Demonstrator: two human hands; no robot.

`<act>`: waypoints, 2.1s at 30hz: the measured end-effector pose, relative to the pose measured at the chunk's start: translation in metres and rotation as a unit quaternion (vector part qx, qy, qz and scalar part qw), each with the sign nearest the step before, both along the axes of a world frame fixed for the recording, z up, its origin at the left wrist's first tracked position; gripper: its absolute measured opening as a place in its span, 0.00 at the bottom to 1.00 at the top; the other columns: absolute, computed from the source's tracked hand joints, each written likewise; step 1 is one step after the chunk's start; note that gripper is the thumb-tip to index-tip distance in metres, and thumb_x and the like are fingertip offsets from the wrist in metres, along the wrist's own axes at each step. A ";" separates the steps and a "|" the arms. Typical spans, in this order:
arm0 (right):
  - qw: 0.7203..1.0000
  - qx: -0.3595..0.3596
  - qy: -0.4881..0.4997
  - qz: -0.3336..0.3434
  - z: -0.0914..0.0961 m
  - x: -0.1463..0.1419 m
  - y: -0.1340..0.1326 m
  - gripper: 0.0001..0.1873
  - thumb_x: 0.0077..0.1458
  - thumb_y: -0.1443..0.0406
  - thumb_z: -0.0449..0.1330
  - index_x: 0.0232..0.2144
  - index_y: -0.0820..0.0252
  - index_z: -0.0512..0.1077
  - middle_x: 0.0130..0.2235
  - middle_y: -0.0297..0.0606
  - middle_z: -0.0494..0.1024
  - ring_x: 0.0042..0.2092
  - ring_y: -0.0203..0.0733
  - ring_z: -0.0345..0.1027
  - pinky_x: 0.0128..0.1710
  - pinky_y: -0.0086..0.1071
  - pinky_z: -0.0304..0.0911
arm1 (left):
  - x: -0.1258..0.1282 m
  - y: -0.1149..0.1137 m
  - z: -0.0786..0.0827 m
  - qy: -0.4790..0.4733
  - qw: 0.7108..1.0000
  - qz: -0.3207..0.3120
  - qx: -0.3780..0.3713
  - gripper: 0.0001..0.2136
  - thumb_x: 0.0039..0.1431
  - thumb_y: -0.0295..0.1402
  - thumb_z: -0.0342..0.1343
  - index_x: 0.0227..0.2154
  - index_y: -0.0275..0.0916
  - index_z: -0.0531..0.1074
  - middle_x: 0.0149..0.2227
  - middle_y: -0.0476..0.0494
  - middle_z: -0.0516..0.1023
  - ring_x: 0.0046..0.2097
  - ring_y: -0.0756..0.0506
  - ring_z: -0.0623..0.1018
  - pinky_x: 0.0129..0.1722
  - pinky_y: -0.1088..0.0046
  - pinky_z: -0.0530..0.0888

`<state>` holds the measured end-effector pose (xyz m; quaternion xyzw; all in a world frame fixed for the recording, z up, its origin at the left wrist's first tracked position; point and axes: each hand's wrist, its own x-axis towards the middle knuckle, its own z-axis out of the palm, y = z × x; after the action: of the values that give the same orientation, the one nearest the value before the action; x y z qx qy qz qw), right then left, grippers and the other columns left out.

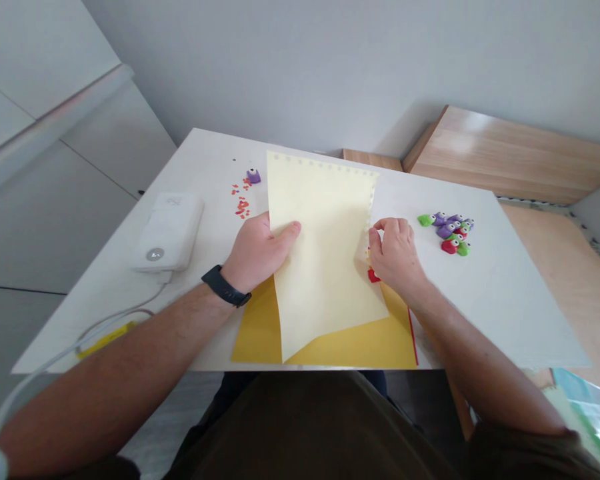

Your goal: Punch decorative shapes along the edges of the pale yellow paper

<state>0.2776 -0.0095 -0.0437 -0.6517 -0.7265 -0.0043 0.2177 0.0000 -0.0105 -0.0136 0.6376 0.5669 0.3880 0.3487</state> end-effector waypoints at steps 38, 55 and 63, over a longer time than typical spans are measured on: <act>0.999 0.001 -0.023 -0.036 -0.017 -0.006 -0.006 0.11 0.66 0.62 0.53 0.48 0.61 0.68 0.49 0.56 0.72 0.52 0.62 0.64 0.51 0.54 0.62 | 0.003 -0.003 0.005 0.007 1.000 0.006 0.010 0.20 0.66 0.42 0.57 0.54 0.38 0.81 0.55 0.42 0.83 0.56 0.36 0.82 0.61 0.60 0.75; 0.996 -0.004 -0.084 -0.030 -0.014 -0.015 -0.006 0.11 0.66 0.59 0.54 0.46 0.60 0.67 0.49 0.57 0.71 0.51 0.64 0.63 0.48 0.57 0.63 | 0.004 -0.003 0.004 0.011 1.000 0.010 0.009 0.20 0.66 0.42 0.57 0.54 0.37 0.81 0.55 0.41 0.83 0.56 0.35 0.82 0.60 0.60 0.76; 0.996 -0.021 -0.080 -0.041 -0.012 -0.016 -0.006 0.12 0.67 0.59 0.54 0.47 0.60 0.67 0.50 0.57 0.71 0.52 0.64 0.64 0.50 0.56 0.63 | 0.004 -0.002 0.002 -0.005 1.000 0.006 0.006 0.19 0.66 0.42 0.58 0.52 0.38 0.81 0.54 0.41 0.84 0.54 0.36 0.83 0.55 0.61 0.78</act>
<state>0.2620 -0.0152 -0.0562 -0.6828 -0.7145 -0.0500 0.1443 0.0045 -0.0128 -0.0115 0.6339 0.5667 0.3967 0.3459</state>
